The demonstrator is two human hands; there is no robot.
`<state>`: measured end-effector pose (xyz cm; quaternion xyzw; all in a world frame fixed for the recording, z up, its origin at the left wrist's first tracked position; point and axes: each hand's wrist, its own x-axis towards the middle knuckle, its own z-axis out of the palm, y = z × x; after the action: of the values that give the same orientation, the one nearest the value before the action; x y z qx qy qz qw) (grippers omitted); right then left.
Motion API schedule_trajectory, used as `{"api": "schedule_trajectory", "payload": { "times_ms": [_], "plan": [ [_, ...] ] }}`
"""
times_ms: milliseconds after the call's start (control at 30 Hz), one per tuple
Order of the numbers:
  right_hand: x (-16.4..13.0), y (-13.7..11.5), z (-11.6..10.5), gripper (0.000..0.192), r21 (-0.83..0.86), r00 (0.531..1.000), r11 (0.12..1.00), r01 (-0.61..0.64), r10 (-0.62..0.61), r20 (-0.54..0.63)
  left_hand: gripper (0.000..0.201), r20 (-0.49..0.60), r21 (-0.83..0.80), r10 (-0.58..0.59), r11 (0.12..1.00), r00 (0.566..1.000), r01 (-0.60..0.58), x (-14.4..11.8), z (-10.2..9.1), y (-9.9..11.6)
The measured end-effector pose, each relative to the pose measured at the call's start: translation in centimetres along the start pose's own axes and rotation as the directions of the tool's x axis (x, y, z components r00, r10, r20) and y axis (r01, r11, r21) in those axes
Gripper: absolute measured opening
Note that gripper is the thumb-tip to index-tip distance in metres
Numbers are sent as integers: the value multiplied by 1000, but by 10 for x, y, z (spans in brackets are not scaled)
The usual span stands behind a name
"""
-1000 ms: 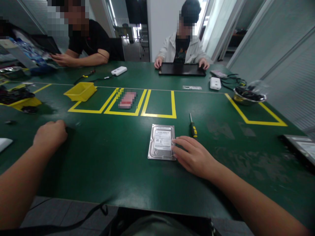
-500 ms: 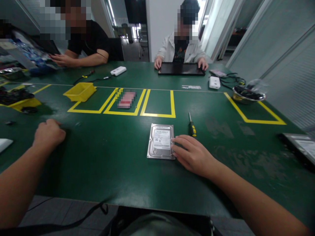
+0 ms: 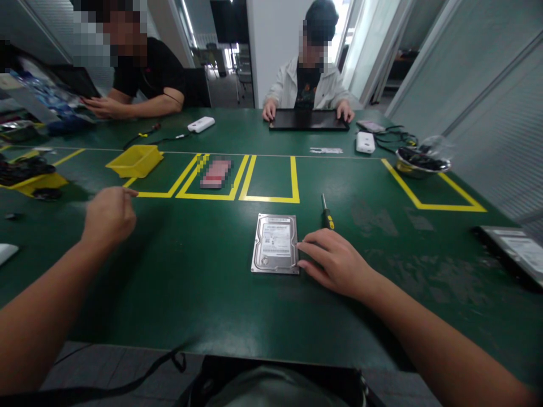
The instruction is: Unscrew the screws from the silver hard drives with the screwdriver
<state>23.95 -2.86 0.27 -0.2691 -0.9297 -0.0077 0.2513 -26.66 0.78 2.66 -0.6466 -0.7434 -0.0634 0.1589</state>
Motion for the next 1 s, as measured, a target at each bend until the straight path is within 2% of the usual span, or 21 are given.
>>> {"api": "schedule_trajectory", "payload": {
  "times_ms": [100,200,367,467,567,600,667,767,900,1000],
  "plan": [
    [-1,-1,-3,41,-5,995,999,-38,39,90,42,-48,-67,139,988,989,-142,2,-15,37],
    [-1,-2,-4,48,9,986,999,-53,51,158,43,-163,-168,249,947,955,-275,0,-29,78],
    [-1,-1,-3,53,-3,975,999,-40,40,220,35,-317,-335,340,833,885,-440,-12,-48,143],
    [-2,0,0,56,-12,967,999,-45,46,250,30,-340,-451,425,710,839,-541,-20,-56,174],
    [-3,-1,5,55,-4,960,999,-49,48,275,26,-379,-542,522,544,764,-641,-28,-62,201],
    [-3,-1,6,54,-2,959,999,-50,49,278,24,-396,-563,541,495,742,-662,-30,-63,208],
    [-3,-2,9,54,-2,960,998,-59,57,273,21,-405,-608,553,431,728,-667,-34,-64,222],
    [-4,-5,10,53,-4,968,997,-72,71,242,16,-384,-690,551,362,741,-627,-37,-65,236],
    [-4,-6,9,52,5,971,997,-77,74,227,13,-339,-764,545,316,767,-562,-37,-63,244],
    [-4,-5,9,52,16,971,997,-75,69,231,12,-329,-774,566,297,756,-559,-37,-59,245]
  ]
}}
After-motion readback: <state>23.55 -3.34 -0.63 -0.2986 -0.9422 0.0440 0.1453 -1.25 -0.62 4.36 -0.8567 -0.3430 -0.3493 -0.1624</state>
